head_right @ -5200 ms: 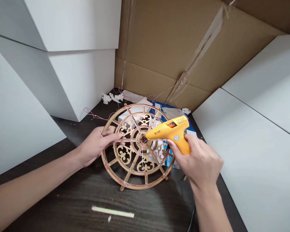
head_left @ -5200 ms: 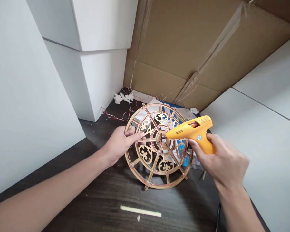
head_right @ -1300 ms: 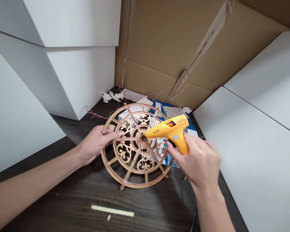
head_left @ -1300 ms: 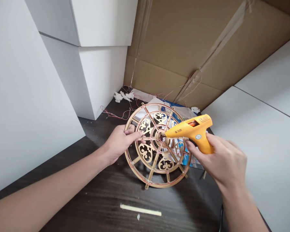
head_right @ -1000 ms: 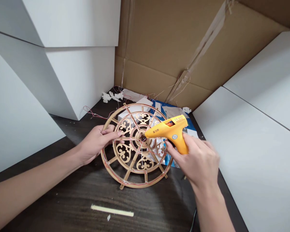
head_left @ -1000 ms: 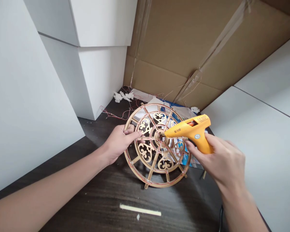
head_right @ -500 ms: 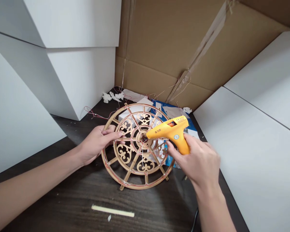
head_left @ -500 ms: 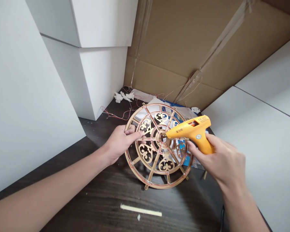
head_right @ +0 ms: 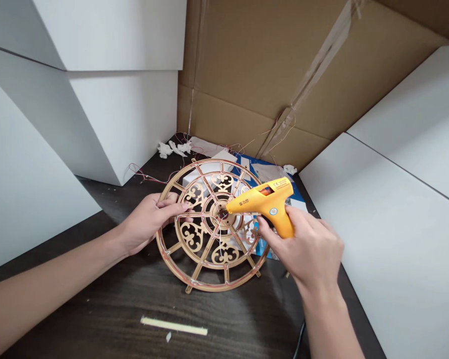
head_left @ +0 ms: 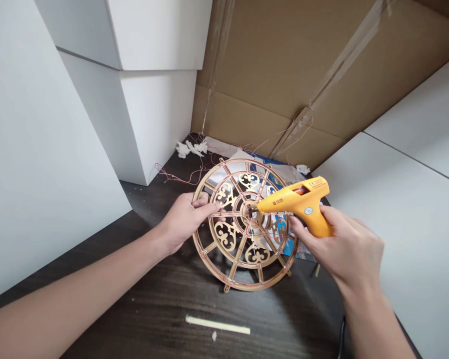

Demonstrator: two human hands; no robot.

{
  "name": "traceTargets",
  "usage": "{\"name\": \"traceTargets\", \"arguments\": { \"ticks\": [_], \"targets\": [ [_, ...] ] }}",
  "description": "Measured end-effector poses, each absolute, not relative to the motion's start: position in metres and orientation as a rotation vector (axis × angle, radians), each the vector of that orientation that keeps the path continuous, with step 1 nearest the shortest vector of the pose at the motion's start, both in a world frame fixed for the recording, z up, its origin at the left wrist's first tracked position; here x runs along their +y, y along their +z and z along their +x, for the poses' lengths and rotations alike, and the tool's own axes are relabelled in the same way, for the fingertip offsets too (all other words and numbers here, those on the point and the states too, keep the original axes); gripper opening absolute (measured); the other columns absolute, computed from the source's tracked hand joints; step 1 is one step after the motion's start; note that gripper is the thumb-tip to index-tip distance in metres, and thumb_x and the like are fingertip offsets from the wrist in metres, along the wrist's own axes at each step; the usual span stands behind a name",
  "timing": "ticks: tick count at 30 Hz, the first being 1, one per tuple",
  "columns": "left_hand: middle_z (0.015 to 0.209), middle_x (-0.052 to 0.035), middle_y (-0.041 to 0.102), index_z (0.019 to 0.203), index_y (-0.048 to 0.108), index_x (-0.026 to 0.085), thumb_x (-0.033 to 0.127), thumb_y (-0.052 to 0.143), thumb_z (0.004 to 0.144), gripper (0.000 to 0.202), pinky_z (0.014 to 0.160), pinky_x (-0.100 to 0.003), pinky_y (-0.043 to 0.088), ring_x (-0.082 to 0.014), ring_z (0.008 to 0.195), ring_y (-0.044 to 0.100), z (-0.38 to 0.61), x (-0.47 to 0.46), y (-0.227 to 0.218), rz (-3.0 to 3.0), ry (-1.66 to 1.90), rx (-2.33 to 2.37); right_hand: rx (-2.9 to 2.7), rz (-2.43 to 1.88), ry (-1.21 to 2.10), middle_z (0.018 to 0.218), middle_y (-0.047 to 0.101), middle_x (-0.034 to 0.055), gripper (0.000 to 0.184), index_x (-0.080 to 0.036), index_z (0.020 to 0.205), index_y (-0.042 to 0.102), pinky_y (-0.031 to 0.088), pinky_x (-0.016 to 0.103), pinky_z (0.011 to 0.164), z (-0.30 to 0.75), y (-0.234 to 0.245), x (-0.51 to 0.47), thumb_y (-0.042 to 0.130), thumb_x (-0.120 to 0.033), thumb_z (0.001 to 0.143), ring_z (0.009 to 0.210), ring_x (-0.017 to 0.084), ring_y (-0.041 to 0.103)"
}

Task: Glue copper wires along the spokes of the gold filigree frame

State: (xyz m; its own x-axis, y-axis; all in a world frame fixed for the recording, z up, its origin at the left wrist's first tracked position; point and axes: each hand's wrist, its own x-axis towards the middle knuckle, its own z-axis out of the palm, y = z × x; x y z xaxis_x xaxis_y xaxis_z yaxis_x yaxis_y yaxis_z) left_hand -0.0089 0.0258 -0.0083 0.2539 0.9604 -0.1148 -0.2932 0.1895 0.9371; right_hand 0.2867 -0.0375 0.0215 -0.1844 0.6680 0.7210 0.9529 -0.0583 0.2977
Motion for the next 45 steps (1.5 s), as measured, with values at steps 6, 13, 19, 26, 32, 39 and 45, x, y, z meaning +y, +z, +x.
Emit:
{"name": "traceTargets", "arguments": {
  "ticks": [6,13,19,26,32,39,45],
  "targets": [
    [0.065,0.0046,0.055,0.065,0.023,0.021,0.027,0.078,0.065,0.055,0.073,-0.026,0.048,-0.0187,0.071,0.072,-0.0091,0.0255,-0.0059,0.96,1.062,0.874,-1.861,-1.67,-1.151,0.084,0.069,-0.0024,0.046,-0.019,0.096,0.069,0.034,0.025,0.065,0.2852,0.0204,-0.0358,0.061,-0.064,0.091,0.07,0.013,0.057],
    [0.063,0.005,0.054,0.065,0.024,0.021,0.028,0.08,0.067,0.057,0.071,-0.026,0.049,-0.0178,0.07,0.072,-0.0092,0.0251,-0.0059,0.951,1.057,0.871,-1.872,-1.67,-1.153,0.085,0.069,0.0003,0.044,-0.017,0.098,0.07,0.035,0.027,0.068,0.2844,0.0222,-0.0379,0.063,-0.06,0.091,0.073,0.014,0.059],
    [0.063,0.0051,0.054,0.065,0.024,0.021,0.025,0.08,0.066,0.057,0.073,-0.026,0.05,-0.0183,0.072,0.072,-0.0095,0.0245,-0.0066,0.95,1.058,0.867,-1.913,-1.65,-1.185,0.075,0.065,0.0019,0.047,-0.016,0.093,0.069,0.033,0.027,0.069,0.2873,0.0256,-0.0387,0.063,-0.062,0.09,0.067,0.014,0.054],
    [0.063,0.005,0.053,0.065,0.023,0.021,0.026,0.08,0.067,0.057,0.07,-0.024,0.05,-0.0178,0.072,0.072,-0.0095,0.0256,-0.0064,0.96,1.056,0.86,-1.932,-1.637,-1.175,0.08,0.067,0.0009,0.045,-0.017,0.094,0.068,0.034,0.026,0.069,0.2857,0.0239,-0.0391,0.062,-0.061,0.091,0.07,0.014,0.056],
    [0.061,0.0059,0.049,0.065,0.023,0.021,0.03,0.081,0.07,0.059,0.073,-0.026,0.055,-0.0144,0.068,0.068,-0.0091,0.0246,-0.0071,0.965,1.068,0.846,-1.855,-1.733,-1.112,0.075,0.064,0.0025,0.05,-0.018,0.092,0.068,0.03,0.027,0.065,0.288,0.0231,-0.0398,0.059,-0.067,0.091,0.067,0.015,0.052],
    [0.061,0.0043,0.052,0.064,0.024,0.021,0.03,0.081,0.071,0.058,0.069,-0.025,0.055,-0.0159,0.069,0.069,-0.0094,0.0244,-0.0076,0.968,1.069,0.848,-1.787,-1.807,-1.02,0.063,0.055,0.005,0.055,-0.016,0.083,0.066,0.026,0.025,0.06,0.2835,0.0267,-0.0404,0.057,-0.07,0.089,0.064,0.015,0.051],
    [0.062,0.0046,0.051,0.064,0.023,0.021,0.03,0.082,0.069,0.059,0.072,-0.026,0.056,-0.0154,0.068,0.069,-0.0087,0.0248,-0.0072,0.963,1.074,0.844,-1.756,-1.877,-0.959,0.064,0.056,0.0055,0.059,-0.017,0.086,0.066,0.027,0.026,0.06,0.2831,0.025,-0.0394,0.052,-0.075,0.089,0.065,0.016,0.052]
  ]
}}
